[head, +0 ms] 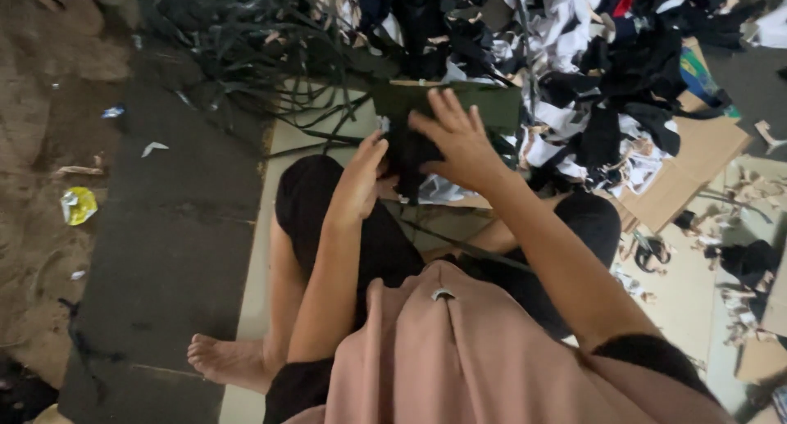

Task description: The person sits on the floor and folds various pieces of clothing, including red, black, white, and grey items, into a neat stack on a piece of cardboard. They handle each item individually, smoothing and folding them before placing them on the pile.

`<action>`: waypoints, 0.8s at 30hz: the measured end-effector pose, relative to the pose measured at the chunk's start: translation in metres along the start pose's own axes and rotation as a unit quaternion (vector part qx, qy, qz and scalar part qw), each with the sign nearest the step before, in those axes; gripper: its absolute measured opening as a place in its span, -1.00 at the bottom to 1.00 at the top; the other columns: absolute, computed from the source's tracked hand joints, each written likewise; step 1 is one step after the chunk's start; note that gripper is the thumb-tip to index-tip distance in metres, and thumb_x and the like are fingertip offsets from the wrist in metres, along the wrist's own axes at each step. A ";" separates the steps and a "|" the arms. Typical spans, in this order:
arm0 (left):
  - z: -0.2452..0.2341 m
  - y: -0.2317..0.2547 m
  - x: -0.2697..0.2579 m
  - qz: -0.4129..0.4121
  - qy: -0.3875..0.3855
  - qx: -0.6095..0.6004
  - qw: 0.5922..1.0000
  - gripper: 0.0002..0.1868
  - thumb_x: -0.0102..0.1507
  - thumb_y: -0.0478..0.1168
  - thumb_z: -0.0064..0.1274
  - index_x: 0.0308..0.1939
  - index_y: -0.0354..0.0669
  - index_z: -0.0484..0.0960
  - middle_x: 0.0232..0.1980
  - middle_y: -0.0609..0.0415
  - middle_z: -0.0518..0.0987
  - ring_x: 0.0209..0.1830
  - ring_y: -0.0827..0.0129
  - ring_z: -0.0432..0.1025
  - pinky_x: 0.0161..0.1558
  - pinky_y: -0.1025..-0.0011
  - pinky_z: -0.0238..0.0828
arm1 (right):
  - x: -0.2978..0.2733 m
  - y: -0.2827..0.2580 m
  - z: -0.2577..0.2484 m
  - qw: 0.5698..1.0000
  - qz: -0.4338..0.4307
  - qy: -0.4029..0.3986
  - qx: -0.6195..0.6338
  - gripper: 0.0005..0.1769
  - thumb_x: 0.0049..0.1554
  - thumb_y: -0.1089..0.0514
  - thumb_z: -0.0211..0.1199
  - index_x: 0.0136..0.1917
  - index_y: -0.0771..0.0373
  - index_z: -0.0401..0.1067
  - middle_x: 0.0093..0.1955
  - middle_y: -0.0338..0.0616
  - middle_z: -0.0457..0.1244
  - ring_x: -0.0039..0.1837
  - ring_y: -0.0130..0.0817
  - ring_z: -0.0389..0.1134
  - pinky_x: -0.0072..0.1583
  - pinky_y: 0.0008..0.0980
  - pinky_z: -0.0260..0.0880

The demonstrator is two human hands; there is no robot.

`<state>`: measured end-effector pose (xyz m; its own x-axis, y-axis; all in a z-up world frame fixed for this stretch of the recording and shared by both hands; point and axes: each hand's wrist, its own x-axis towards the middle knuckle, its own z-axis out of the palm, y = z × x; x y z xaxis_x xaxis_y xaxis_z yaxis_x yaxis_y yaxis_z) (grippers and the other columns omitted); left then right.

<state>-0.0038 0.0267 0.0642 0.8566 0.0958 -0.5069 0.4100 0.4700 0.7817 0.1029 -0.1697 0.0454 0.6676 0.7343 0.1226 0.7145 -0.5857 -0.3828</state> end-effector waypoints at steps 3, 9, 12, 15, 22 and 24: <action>-0.019 0.005 -0.011 0.024 0.016 -0.047 0.998 -0.14 0.40 0.05 -0.06 0.62 -0.22 -0.10 0.61 -0.51 -0.19 0.56 -0.45 -0.12 0.39 -0.39 -0.13 | 0.015 0.015 0.016 0.990 0.008 -0.096 0.103 -0.28 0.02 0.01 0.46 0.41 0.19 0.37 0.65 0.08 -0.08 0.67 0.11 -0.20 0.51 0.51 -0.30; -0.071 -0.023 -0.002 0.042 0.083 -0.016 0.996 -0.29 0.44 -0.01 -0.13 0.59 -0.20 0.05 0.54 -0.37 0.18 0.53 -0.21 0.15 0.39 -0.15 0.16 | 0.017 -0.016 -0.081 0.931 0.097 -0.144 0.320 -0.60 -0.04 0.10 0.55 0.05 0.22 0.57 -0.01 -0.04 0.41 0.08 -0.21 0.37 0.15 -0.10 0.32; -0.059 -0.021 -0.001 0.035 0.067 0.016 0.997 -0.30 0.43 0.05 -0.12 0.58 -0.13 0.12 0.60 -0.32 0.07 0.59 -0.18 0.01 0.43 -0.11 0.10 | 0.021 -0.002 -0.107 0.892 0.132 -0.173 0.395 -0.59 -0.03 0.21 0.54 0.11 0.23 0.60 0.02 -0.21 0.43 0.03 -0.47 0.36 0.13 -0.32 0.41; -0.042 -0.015 -0.004 0.017 0.052 0.053 0.997 -0.31 0.42 0.08 -0.11 0.57 -0.09 0.16 0.64 -0.30 -0.03 0.63 -0.19 -0.11 0.49 -0.11 -0.01 | 0.011 0.012 -0.112 0.905 0.102 -0.157 0.381 -0.59 -0.02 0.23 0.53 0.11 0.27 0.59 0.13 -0.12 0.36 0.12 -0.32 0.28 0.17 -0.22 0.32; -0.051 -0.021 -0.010 0.032 0.053 0.052 0.997 -0.40 0.46 -0.02 -0.18 0.55 -0.15 0.20 0.62 -0.35 0.01 0.61 -0.24 -0.09 0.48 -0.15 -0.02 | -0.018 0.017 -0.100 0.878 -0.064 0.024 0.473 -0.65 -0.07 0.42 0.49 0.00 0.45 0.50 0.38 0.32 0.25 0.52 0.07 0.21 0.51 0.11 0.15; -0.049 -0.019 -0.011 0.036 0.063 0.048 0.996 -0.40 0.46 -0.01 -0.17 0.55 -0.14 0.21 0.61 -0.33 0.05 0.61 -0.24 -0.09 0.49 -0.15 -0.04 | -0.025 0.038 -0.081 0.852 -0.014 0.057 0.520 -0.66 -0.06 0.46 0.48 0.00 0.47 0.48 0.16 0.21 0.31 0.28 -0.06 0.32 0.36 -0.02 0.31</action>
<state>-0.0362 0.0597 0.0367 0.8412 0.2388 -0.4852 0.3818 0.3731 0.8456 0.1301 -0.2381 0.1024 0.7111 0.6709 0.2105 0.1983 0.0959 -0.9754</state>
